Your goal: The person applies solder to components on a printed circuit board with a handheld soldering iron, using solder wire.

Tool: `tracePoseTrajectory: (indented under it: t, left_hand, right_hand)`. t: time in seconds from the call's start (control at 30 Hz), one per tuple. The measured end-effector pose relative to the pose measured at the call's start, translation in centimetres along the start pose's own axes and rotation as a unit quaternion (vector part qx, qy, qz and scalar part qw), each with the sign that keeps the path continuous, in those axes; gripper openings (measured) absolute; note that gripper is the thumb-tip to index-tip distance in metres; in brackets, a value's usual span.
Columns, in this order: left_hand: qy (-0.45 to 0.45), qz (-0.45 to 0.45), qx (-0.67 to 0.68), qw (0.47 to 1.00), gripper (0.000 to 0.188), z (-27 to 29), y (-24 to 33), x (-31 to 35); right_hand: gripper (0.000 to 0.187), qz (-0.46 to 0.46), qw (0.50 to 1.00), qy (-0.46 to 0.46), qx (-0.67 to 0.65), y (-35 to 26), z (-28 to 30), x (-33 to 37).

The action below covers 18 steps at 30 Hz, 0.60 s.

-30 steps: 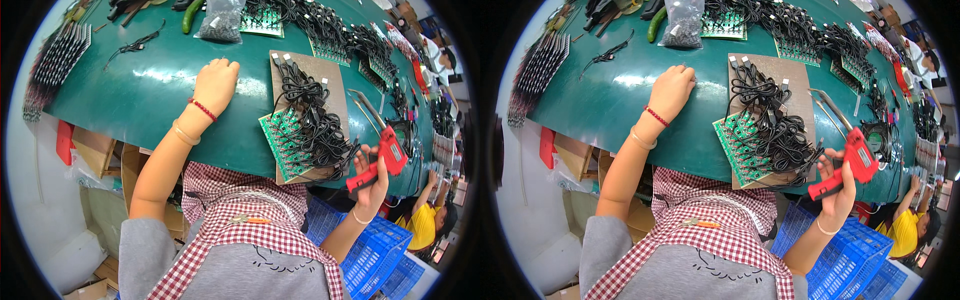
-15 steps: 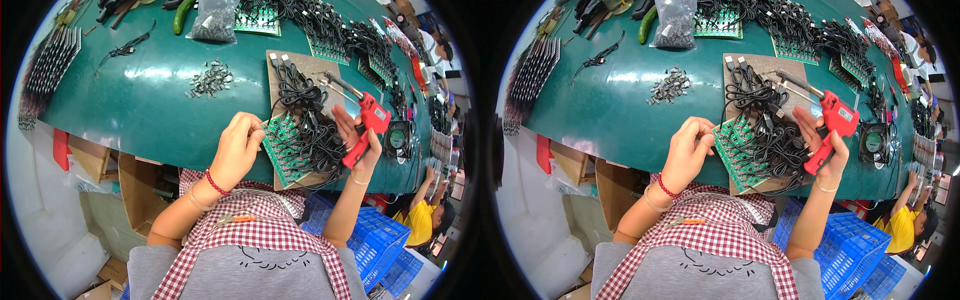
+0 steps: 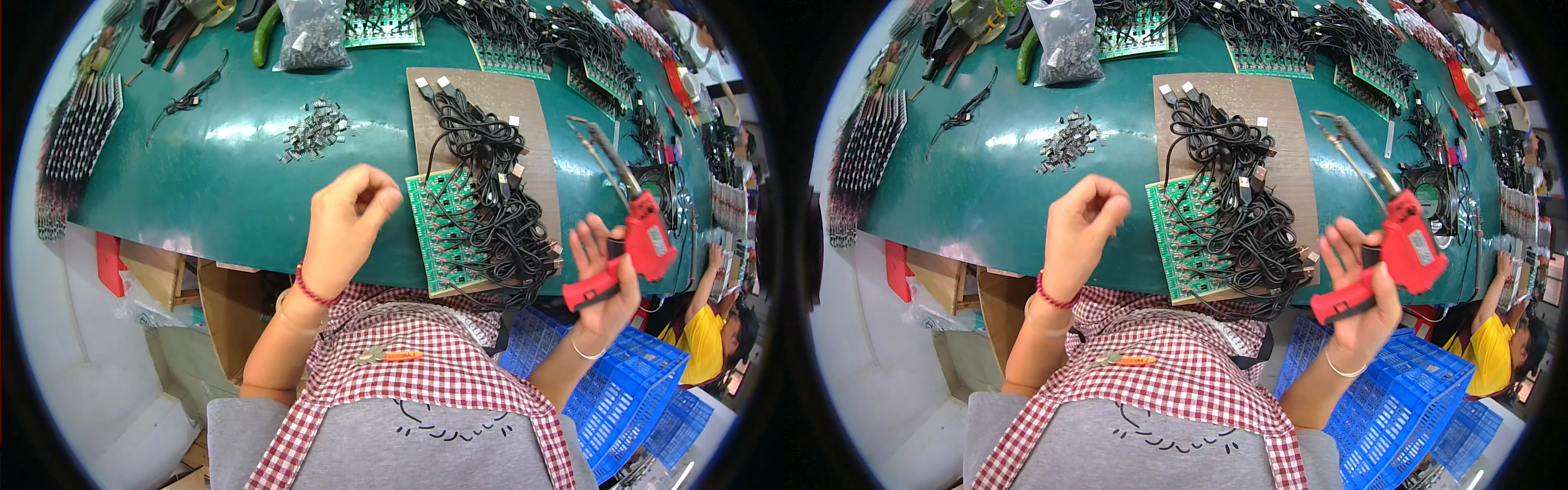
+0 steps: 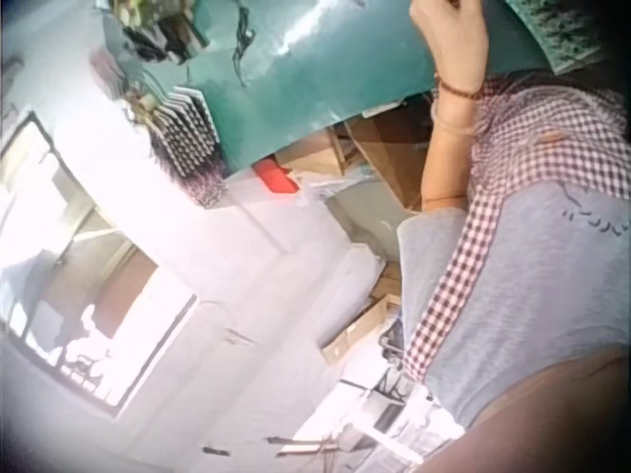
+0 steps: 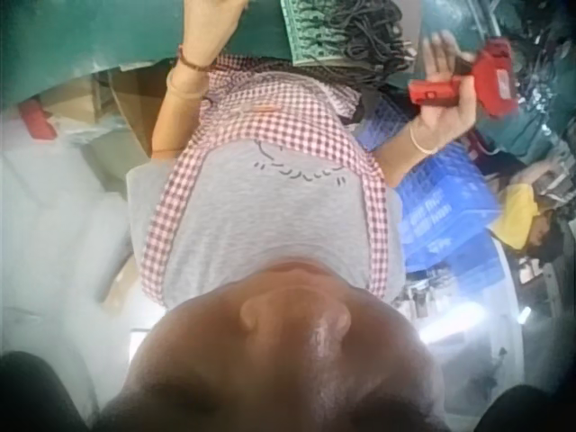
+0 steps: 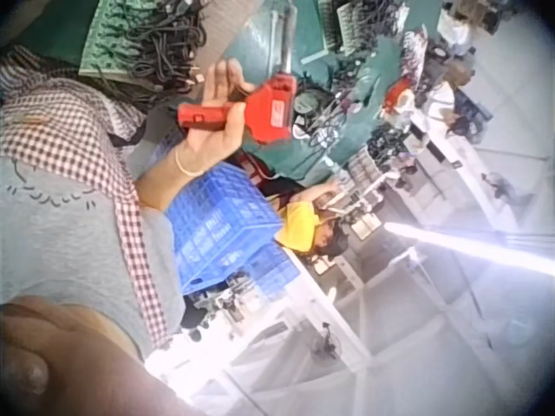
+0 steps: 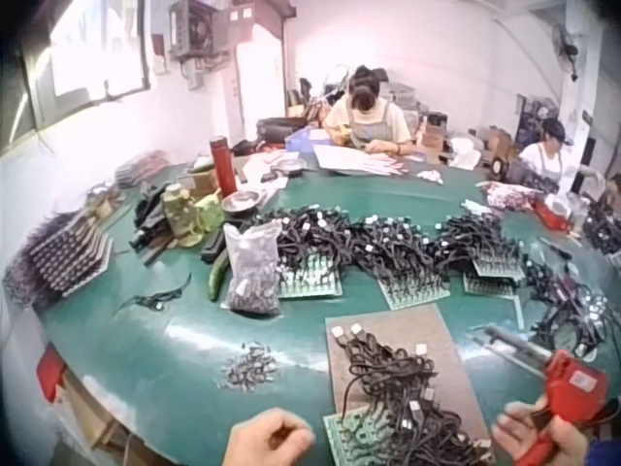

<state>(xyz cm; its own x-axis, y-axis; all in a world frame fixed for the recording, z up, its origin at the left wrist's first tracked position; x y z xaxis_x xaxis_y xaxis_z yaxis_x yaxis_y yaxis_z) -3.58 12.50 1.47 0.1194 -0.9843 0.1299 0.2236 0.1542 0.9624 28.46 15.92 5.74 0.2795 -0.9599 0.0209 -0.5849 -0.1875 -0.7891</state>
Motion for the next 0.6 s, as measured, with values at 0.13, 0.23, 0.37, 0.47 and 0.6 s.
tracePoseTrajectory:
  t: [0.13, 0.23, 0.37, 0.47, 0.6]
  left_hand:
    - [-0.203, 0.073, 0.318, 0.923, 0.007, -4.2, 2.2, 3.1]
    - [-0.265, 0.079, 0.385, 0.88, 0.005, -7.2, 4.2, 4.9]
    - [-0.258, 0.12, 0.464, 0.839, 0.007, -8.3, 3.5, 6.3]
    - [-0.239, 0.086, 0.407, 0.877, 0.007, -7.5, 2.9, 6.5]
    - [-0.216, 0.099, 0.432, 0.87, 0.008, -7.0, 2.5, 6.7]
  right_hand:
    - [0.04, -0.001, 0.993, 0.003, 0.121, -1.1, -5.1, 1.7]
    - [0.045, -0.064, 0.962, 0.009, 0.267, 2.7, -9.6, 2.7]
    - [0.048, -0.14, 0.953, -0.003, 0.267, 6.3, -10.7, 3.2]
    - [0.049, -0.151, 0.945, -0.014, 0.289, 7.1, -10.6, 3.3]
    - [0.048, -0.151, 0.934, -0.05, 0.319, 7.2, -10.8, 2.9]
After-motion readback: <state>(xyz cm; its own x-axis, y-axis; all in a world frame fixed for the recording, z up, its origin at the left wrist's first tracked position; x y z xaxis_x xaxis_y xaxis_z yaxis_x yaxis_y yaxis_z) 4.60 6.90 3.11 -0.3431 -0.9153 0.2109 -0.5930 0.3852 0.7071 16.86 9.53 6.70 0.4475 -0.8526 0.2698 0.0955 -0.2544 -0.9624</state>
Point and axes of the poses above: each hand's wrist, its own x-axis away from the middle knuckle, its own z-axis out of the back of the hand, y = z × x, the point moved 7 cm from there along -x, towards the middle knuckle, and after that the axes turned 8 degrees about -y, right-handed, at the moved point
